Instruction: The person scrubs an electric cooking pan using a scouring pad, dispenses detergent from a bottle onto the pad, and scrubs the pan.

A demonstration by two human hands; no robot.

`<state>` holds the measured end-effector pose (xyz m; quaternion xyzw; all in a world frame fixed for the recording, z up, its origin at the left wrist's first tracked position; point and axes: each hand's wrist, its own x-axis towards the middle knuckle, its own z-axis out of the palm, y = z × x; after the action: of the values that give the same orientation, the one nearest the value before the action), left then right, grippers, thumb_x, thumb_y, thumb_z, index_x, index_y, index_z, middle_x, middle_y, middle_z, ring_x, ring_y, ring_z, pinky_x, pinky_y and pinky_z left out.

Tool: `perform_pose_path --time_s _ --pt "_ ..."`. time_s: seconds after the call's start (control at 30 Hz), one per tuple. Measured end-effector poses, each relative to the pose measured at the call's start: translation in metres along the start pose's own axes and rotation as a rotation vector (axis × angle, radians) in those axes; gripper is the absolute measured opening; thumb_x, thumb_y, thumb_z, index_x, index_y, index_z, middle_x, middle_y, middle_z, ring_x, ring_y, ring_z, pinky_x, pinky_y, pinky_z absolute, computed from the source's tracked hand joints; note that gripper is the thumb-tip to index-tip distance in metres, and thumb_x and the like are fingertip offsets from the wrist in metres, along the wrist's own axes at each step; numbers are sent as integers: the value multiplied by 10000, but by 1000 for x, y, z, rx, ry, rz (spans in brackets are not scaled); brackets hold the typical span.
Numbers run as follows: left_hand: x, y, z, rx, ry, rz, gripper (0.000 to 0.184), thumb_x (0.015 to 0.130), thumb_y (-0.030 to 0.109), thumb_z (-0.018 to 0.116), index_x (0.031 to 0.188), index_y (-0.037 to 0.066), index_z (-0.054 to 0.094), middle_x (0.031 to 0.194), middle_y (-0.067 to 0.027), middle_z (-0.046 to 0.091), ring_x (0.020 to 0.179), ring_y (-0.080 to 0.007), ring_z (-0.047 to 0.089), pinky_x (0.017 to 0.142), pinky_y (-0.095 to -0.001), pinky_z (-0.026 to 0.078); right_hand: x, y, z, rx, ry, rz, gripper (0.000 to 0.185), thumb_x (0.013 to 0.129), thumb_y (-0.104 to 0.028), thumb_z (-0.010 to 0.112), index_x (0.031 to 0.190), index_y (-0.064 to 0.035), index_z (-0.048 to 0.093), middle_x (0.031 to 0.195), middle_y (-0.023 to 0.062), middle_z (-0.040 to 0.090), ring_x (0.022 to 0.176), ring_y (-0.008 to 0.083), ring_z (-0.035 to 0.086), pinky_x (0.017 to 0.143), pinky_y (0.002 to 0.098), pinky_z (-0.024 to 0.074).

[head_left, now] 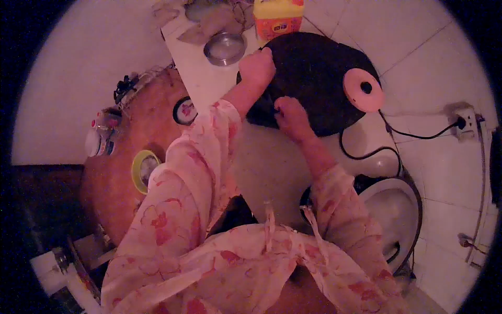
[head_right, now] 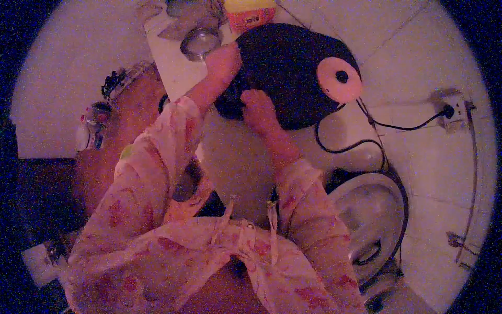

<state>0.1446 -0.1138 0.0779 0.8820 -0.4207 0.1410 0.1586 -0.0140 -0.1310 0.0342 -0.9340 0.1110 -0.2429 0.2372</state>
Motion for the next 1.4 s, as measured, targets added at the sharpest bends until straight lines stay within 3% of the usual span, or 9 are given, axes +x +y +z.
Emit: perform_pose_path --time_s 0.27,0.5,0.57,0.8,0.97,1.2,1.27,1.33,1.4 --pt "-75 8 0 -205 147 107 134 776 172 475 682 77 484 620 -110 539 569 -296 560 503 -424 443 -1 6 3 39 -21 30 210 623 -52 596 797 -44 478 819 163 516 793 363 488 698 449 403" --pt "25 -17 21 -179 54 -60 206 819 261 457 791 69 526 735 -155 582 690 -346 573 593 -468 433 -1 5 -2 39 -120 62 234 635 -54 588 847 -48 488 832 165 512 819 362 483 726 443 404" --pt "19 -19 22 -170 44 -70 205 818 250 450 793 66 539 755 -146 591 695 -337 574 605 -464 434 -4 2 0 49 43 15 269 603 -27 623 822 -74 475 795 109 501 789 327 474 678 411 393" --pt "-75 2 -1 -305 209 259 134 762 200 523 703 82 501 613 -109 523 558 -310 545 515 -420 438 -2 -3 2 -40 -33 98 269 602 -26 622 833 -64 489 827 122 515 822 330 485 708 407 403" --pt "-23 1 8 -131 110 143 124 754 202 521 713 86 525 654 -113 567 592 -287 575 515 -404 452 -2 1 0 -18 -36 45 249 606 -24 613 804 -61 468 801 122 493 784 333 467 675 413 390" --pt "13 -8 16 -168 113 29 156 792 210 475 740 72 526 682 -126 578 638 -322 577 569 -438 451 -1 7 2 39 0 6 246 607 -24 611 801 -62 464 801 124 493 788 333 469 678 411 390" --pt "-24 -4 0 -245 54 59 176 799 222 467 742 63 519 688 -131 575 642 -330 572 587 -442 452 0 6 3 -12 -68 40 240 607 -31 613 796 -55 468 805 127 499 800 335 472 684 410 391" --pt "-59 -2 7 -316 59 255 165 782 224 499 727 68 506 698 -123 566 629 -317 571 549 -426 453 -2 4 6 -21 -50 42 235 608 -34 613 793 -52 469 806 129 502 806 336 473 688 409 392" --pt "-61 -1 4 -322 117 252 163 780 222 502 726 69 506 693 -124 564 627 -313 572 538 -422 453 -2 2 5 -34 -31 43 230 609 -38 612 791 -49 471 808 130 505 811 336 474 691 408 392"
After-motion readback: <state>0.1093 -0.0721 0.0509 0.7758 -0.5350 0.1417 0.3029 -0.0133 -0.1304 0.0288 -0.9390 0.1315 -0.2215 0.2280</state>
